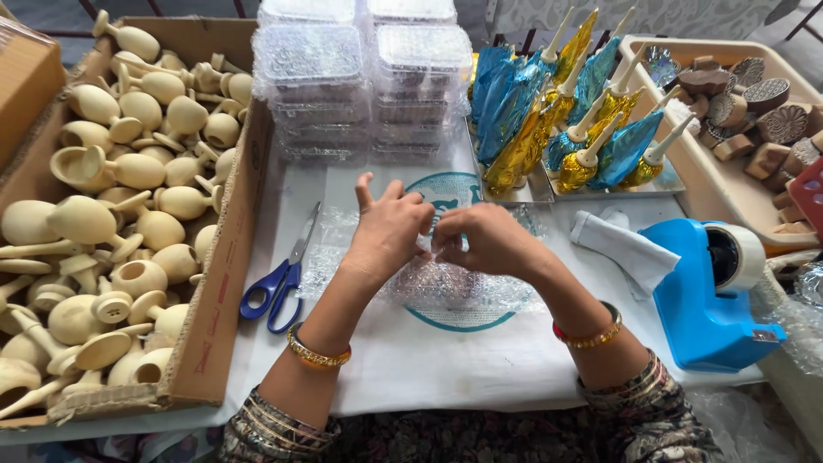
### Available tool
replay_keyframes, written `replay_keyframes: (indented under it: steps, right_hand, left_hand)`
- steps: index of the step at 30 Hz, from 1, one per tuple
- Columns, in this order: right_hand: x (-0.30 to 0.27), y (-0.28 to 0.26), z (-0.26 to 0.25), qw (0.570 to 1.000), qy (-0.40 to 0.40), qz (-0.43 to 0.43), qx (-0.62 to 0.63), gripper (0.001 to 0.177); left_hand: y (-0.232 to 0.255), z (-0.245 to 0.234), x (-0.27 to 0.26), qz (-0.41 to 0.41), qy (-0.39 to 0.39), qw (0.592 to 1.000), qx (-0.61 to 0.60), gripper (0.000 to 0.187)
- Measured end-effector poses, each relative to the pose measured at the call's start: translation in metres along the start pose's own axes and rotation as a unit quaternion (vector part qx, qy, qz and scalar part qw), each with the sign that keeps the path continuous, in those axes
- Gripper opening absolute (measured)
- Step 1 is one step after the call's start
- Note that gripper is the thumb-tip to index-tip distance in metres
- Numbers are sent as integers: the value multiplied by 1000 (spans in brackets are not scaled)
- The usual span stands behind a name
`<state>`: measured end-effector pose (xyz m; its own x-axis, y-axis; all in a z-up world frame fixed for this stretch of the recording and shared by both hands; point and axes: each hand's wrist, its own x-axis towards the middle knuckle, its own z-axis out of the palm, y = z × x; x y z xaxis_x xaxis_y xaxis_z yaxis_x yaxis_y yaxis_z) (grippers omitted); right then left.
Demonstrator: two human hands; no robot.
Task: The person packs small wooden handicraft items by wrapping them in bubble wrap and securing them with adhesive tape.
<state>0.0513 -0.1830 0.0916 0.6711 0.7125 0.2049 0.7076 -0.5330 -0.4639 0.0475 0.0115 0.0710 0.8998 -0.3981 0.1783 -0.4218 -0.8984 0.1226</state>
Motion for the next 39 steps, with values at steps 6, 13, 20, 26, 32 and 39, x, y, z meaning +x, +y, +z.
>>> replay_keyframes:
  steps: [6, 13, 20, 26, 32, 39]
  right_hand:
    - [-24, -3, 25, 999, 31, -8, -16, 14]
    - [-40, -3, 39, 992, 108, -37, -60, 9]
    - [-46, 0, 48, 983, 148, -72, -84, 6]
    - [-62, -4, 53, 979, 156, -94, -97, 7]
    - [-79, -15, 60, 978, 153, -90, -111, 20]
    - [-82, -27, 55, 985, 134, -69, -85, 13]
  left_hand:
    - [-8, 1, -1, 85, -18, 995, -46, 15]
    - [-10, -16, -15, 108, -91, 987, -71, 16]
    - [-16, 0, -43, 160, 52, 980, -104, 10]
    - [-8, 6, -65, 175, 63, 979, -80, 11]
    - [0, 4, -99, 178, 106, 974, -94, 45]
    - [16, 20, -118, 120, 98, 987, -46, 50]
